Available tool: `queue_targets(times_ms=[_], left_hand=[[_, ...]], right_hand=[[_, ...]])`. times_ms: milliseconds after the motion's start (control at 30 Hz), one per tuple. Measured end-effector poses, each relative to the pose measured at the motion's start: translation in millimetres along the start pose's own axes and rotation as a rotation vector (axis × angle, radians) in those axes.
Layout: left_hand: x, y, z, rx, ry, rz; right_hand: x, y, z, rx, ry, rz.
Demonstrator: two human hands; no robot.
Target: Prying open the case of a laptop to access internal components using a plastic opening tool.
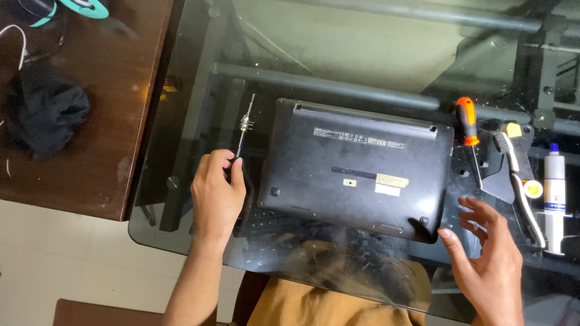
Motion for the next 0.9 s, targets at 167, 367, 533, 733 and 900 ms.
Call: queue_targets(times_ms=[167,367,533,733,900], left_hand=[[-0.2,0.5,3.4,-0.035,-0.006,-0.047],[2.1,3.1,-0.6,-0.031,0.012,-0.093],[11.0,25.0,-36.5,0.031,-0.119,-0.176],[36.1,9.1,-41.1,0.194,0.054,0.293],[37.9,7.2,-40.9,0.204,0.161,0.399]], right_hand=[[-0.5,2.0,3.8,0.008,-0.069,0.016],[0.7,4.1,5.3,0.003,-0.042,-0.001],[4.9,-8.5,-5.8,-0.209,0.073,-0.002],[15.7,-28.5,-6.1,-0.286,-0.061,0.142],[19.0,-39.3,11.9,0.093,0.124,0.105]])
Point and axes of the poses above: each hand's wrist, its own x-axis away from the middle knuckle, its own y-axis out of the back of the hand, z = x × y, the point moved 3 cm from there along -x, towards the middle knuckle, and after that the axes turned 7 degrees about y, right-handed, at the moved point
